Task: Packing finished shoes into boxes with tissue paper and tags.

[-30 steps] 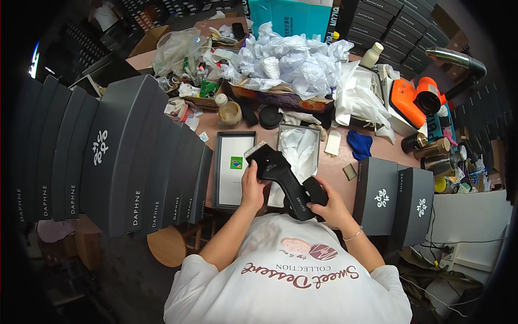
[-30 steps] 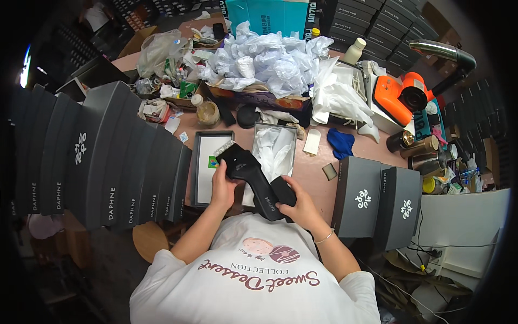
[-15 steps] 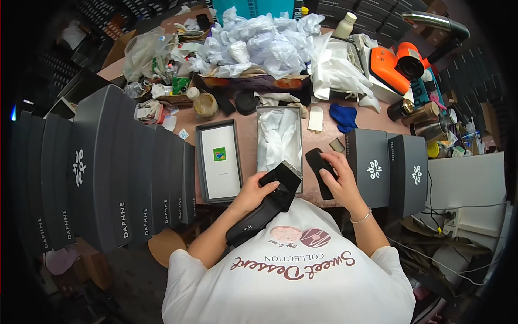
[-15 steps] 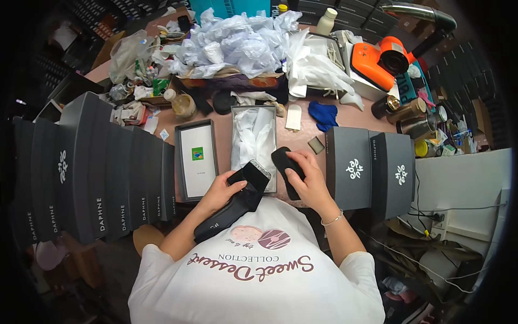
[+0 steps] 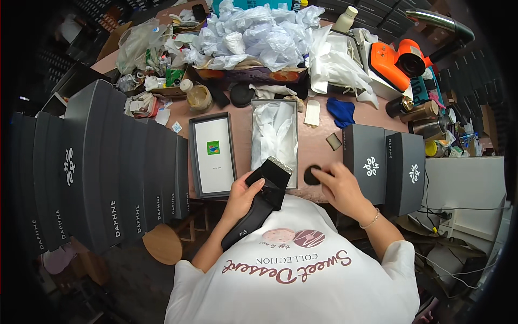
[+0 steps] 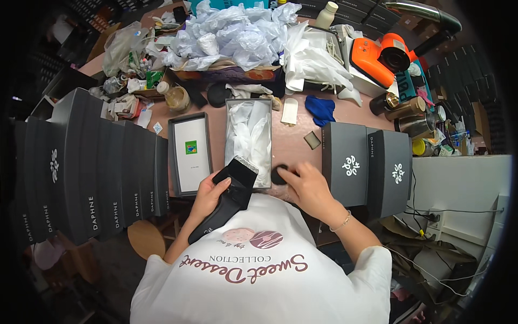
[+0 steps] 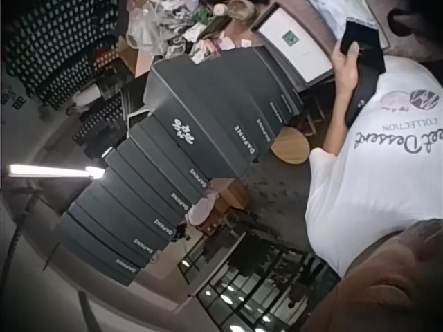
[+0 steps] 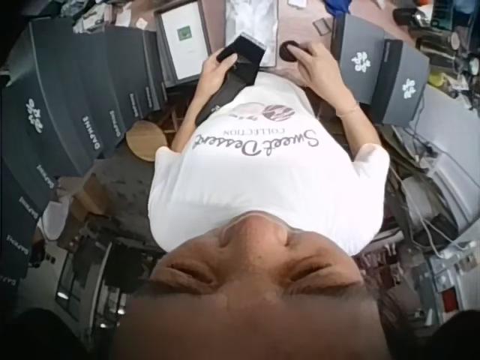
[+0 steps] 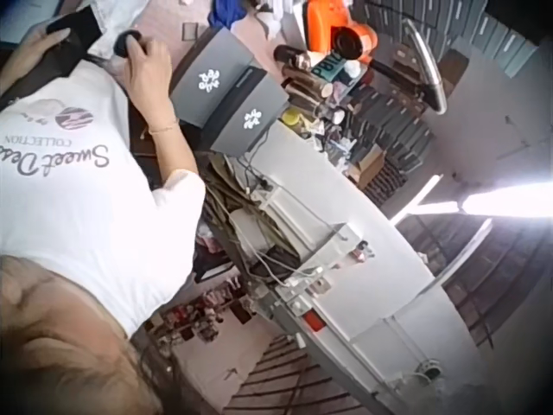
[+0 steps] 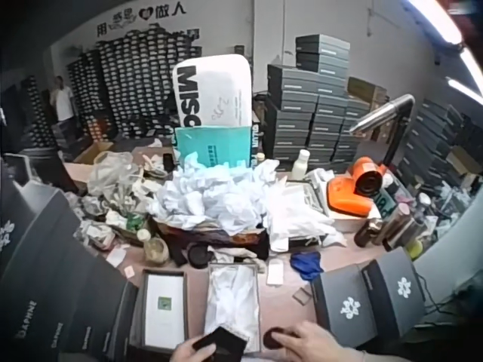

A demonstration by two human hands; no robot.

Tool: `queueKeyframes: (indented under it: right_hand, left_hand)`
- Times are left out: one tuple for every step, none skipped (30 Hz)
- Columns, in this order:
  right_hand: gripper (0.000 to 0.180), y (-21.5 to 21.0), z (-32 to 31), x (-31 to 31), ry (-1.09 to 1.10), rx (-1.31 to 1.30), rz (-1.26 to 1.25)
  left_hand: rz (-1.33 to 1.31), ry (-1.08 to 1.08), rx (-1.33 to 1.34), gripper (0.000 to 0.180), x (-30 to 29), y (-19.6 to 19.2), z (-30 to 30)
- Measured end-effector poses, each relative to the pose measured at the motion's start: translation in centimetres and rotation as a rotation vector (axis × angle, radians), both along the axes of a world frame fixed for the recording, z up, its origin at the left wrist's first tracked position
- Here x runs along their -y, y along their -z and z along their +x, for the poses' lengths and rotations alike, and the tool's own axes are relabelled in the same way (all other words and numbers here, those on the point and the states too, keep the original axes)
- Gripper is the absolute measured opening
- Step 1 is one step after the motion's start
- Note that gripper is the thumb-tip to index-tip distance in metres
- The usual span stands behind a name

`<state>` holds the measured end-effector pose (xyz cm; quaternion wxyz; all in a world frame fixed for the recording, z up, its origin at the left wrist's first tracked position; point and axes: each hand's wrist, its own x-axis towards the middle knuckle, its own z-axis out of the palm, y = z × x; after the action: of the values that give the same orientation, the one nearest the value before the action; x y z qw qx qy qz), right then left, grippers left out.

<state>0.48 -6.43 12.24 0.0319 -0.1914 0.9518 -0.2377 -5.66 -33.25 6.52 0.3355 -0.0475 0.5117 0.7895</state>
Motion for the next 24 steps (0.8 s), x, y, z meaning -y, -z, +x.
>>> queueKeyframes:
  right_hand:
    - [0.03, -1.0, -2.0, 2.0, 0.023, -0.135, -0.056]
    - [0.03, -1.7, -3.6, 4.1, 0.046, -0.279, -0.103]
    - [0.03, -1.2, -3.8, 6.1, -0.066, -0.216, -0.025]
    - [0.029, -0.8, -3.3, 6.4, -0.082, -0.162, 0.046]
    - [0.029, -0.5, -2.5, 6.8, -0.096, -0.107, 0.116]
    - [0.028, -0.2, -1.6, 5.4, -0.148, -0.013, 0.158]
    - [0.027, 0.5, -0.3, 3.0, -0.191, 0.094, 0.197]
    - [0.026, 2.3, -0.2, 0.7, -0.106, 0.141, 0.171]
    - [0.025, 4.6, -0.6, -1.5, -0.02, 0.194, 0.156]
    - [0.028, 6.9, -2.1, -3.6, 0.158, 0.158, 0.108]
    - [0.032, 8.6, -3.7, -4.9, 0.332, 0.119, 0.057]
    - [0.033, 9.0, -4.7, -4.6, 0.325, -0.017, 0.092]
    - [0.034, 9.2, -6.2, -3.6, 0.315, -0.161, 0.118]
    - [0.035, 9.6, -7.8, -2.3, 0.303, -0.308, 0.134]
    - [0.043, 10.8, -8.7, -0.8, 0.272, -0.254, 0.027]
    - [0.045, 11.6, -9.4, 0.8, 0.205, -0.088, -0.136]
    - [0.043, 11.8, -10.2, 2.6, 0.134, 0.003, -0.127]
    - [0.043, 12.6, -10.9, 4.2, 0.084, -0.056, -0.031]
    - [0.043, 13.7, -11.4, 5.2, 0.023, -0.112, 0.064]
    - [0.042, 15.0, -11.2, 5.7, 0.023, 0.013, 0.174]
    - [0.042, 16.5, -10.8, 6.3, 0.007, 0.135, 0.282]
    - [0.041, 17.7, -10.3, 7.1, -0.015, 0.251, 0.392]
    - [0.042, 18.8, -9.6, 7.8, -0.026, 0.192, 0.436]
    - [0.043, 19.9, -8.7, 7.7, -0.026, 0.135, 0.48]
  left_hand:
    - [-0.008, 0.045, 0.021, 0.029, -0.1, 0.2, 0.4]
    - [0.019, 0.062, 0.043, 0.029, -0.5, -0.3, 0.3]
    - [0.032, 0.075, 0.048, 0.03, -0.8, -0.3, 0.3]
    - [0.034, 0.074, 0.047, 0.03, -0.2, -0.2, 0.2]
    - [0.036, 0.074, 0.048, 0.031, 0.4, 0.2, 0.4]
    - [-0.046, -0.022, -0.058, 0.031, 1.3, 1.9, 1.0]
    - [-0.054, -0.108, -0.085, 0.03, 2.0, 1.6, -0.1]
    - [-0.06, -0.186, -0.105, 0.03, 2.8, 0.8, -1.2]
    - [-0.054, -0.264, -0.117, 0.029, 3.5, 0.5, -2.3]
    - [-0.064, -0.259, -0.132, 0.028, 4.2, 0.9, -3.8]
    - [-0.078, -0.258, -0.149, 0.028, 5.2, 1.5, -5.8]
    - [-0.062, -0.21, -0.124, 0.029, 6.4, 2.7, -7.8]
    - [-0.05, -0.164, -0.107, 0.031, 7.7, 4.2, -9.8]
    - [-0.614, -0.002, -0.271, 0.041, 9.2, 5.3, -11.4]
    - [-1.239, -0.011, -0.732, 0.052, 9.0, 5.8, -11.4]
    - [-1.209, -0.005, -0.891, 0.057, 8.0, 4.7, -11.6]
    - [-1.164, 0.003, -1.044, 0.062, 6.1, 3.4, -11.5]
    - [-1.156, 0.172, -1.092, 0.062, 3.8, 2.8, -10.6]
    - [-1.149, 0.334, -1.125, 0.063, 1.2, 2.6, -9.5]
    - [-1.214, 0.427, -1.192, 0.063, -1.0, 3.3, -9.0]
    - [-1.29, 0.519, -1.241, 0.063, -2.7, 4.5, -8.9]
    - [-1.356, 0.514, -1.228, 0.062, -4.0, 6.6, -9.2]
    - [-1.425, 0.51, -1.208, 0.06, -4.6, 8.5, -9.4]
    - [-1.414, 0.436, -1.185, 0.057, -5.1, 9.7, -9.6]
